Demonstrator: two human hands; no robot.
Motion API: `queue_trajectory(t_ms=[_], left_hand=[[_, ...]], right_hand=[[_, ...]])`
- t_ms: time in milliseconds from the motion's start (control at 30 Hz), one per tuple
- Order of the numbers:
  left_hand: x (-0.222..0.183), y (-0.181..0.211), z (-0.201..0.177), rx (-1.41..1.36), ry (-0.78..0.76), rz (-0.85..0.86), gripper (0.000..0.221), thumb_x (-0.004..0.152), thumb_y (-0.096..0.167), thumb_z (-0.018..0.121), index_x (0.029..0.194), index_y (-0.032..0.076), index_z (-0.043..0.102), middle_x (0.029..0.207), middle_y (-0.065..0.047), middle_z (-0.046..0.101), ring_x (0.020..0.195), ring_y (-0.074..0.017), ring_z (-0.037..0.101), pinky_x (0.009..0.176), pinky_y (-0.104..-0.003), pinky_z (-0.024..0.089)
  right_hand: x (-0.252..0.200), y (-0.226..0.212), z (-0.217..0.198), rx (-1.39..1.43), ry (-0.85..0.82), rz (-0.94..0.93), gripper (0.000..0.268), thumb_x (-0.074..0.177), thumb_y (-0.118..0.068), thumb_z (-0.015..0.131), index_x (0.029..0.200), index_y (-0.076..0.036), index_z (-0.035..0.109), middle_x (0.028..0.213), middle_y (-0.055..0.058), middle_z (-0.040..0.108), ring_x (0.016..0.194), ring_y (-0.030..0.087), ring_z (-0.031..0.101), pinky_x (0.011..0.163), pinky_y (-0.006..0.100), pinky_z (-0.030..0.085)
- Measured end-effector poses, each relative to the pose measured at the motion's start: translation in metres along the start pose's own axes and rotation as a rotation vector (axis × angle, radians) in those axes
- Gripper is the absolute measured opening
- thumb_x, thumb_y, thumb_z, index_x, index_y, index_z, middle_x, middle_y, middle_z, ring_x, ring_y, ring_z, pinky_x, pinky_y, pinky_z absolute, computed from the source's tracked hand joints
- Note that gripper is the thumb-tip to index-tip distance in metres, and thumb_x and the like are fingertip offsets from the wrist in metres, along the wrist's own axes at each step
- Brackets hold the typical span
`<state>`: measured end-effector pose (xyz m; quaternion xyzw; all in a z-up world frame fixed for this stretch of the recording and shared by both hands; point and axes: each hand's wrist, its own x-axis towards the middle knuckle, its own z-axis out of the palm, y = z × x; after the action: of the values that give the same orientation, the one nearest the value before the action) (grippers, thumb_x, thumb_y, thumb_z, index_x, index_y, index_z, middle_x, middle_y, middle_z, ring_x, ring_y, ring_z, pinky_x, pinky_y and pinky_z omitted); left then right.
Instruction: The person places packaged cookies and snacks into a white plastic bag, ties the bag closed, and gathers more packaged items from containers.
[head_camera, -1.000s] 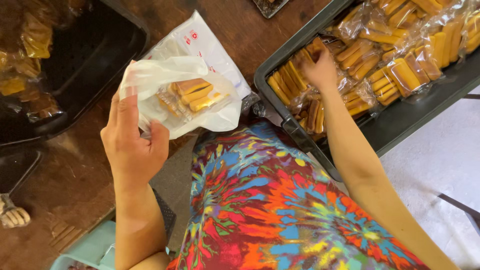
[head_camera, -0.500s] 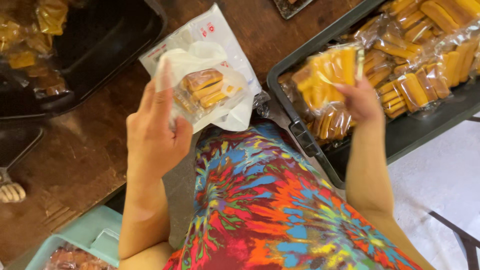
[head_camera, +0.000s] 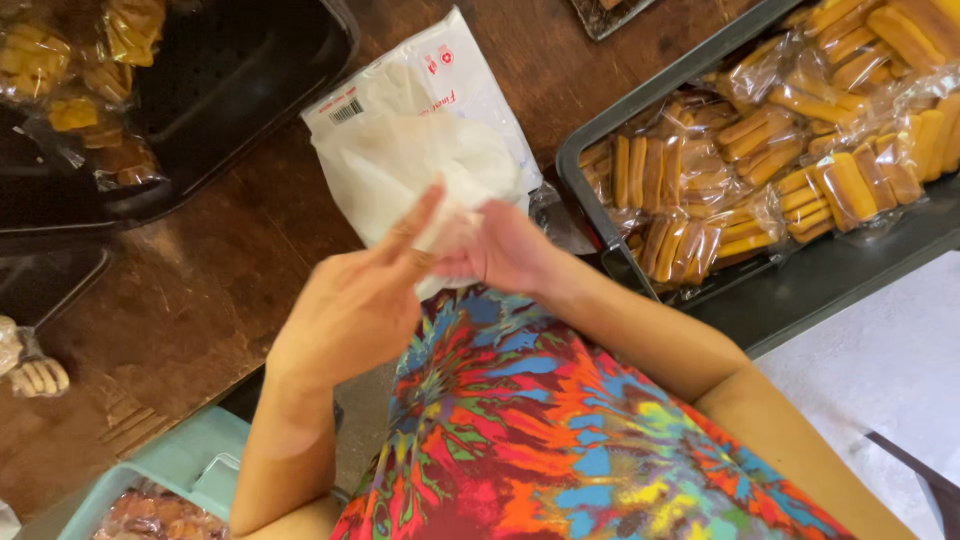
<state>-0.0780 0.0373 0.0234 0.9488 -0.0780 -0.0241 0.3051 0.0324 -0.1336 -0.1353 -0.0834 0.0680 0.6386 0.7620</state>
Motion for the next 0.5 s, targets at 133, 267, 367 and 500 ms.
queue_trajectory(t_ms=[133,267,367,500], left_hand=[[-0.019,-0.048,0.011,0.064,0.275,-0.230,0.086,0.082,0.000,0.068,0.162,0.007,0.036,0.146,-0.018,0.059,0.092,-0.0403,0.070,0.077,-0.045,0.057],[-0.036,-0.073,0.019,-0.063,0.660,-0.398,0.080,0.090,-0.003,0.066,0.162,0.002,0.030,0.146,-0.020,0.062,0.102,-0.0269,0.069,0.084,-0.033,0.057],[-0.038,-0.076,0.021,-0.216,0.713,-0.349,0.080,0.091,-0.011,0.060,0.163,0.001,0.028,0.149,-0.019,0.060,0.109,-0.0207,0.064,0.090,-0.031,0.054],[-0.032,-0.070,0.015,-0.189,0.708,-0.323,0.074,0.092,-0.013,0.058,0.162,0.000,0.039,0.137,-0.015,0.062,0.101,-0.0154,0.061,0.086,-0.025,0.054]], right_hand=[[-0.033,-0.026,0.022,-0.661,0.150,0.063,0.048,0.101,-0.028,0.054,0.145,-0.011,0.050,0.135,0.011,0.066,0.114,0.025,0.072,0.093,0.038,0.058],[-0.068,-0.113,-0.046,-1.177,0.690,-0.560,0.017,0.098,-0.021,0.069,0.105,-0.006,0.068,0.096,0.004,0.075,0.085,0.013,0.073,0.072,0.027,0.059],[-0.098,-0.174,-0.146,-1.580,1.520,-0.846,0.056,0.094,-0.043,0.089,0.097,0.001,0.056,0.096,0.016,0.063,0.089,0.031,0.062,0.079,0.042,0.053],[-0.124,-0.162,-0.234,-1.741,1.638,-0.991,0.058,0.102,-0.047,0.083,0.110,0.001,0.053,0.103,0.019,0.061,0.095,0.036,0.060,0.088,0.048,0.051]])
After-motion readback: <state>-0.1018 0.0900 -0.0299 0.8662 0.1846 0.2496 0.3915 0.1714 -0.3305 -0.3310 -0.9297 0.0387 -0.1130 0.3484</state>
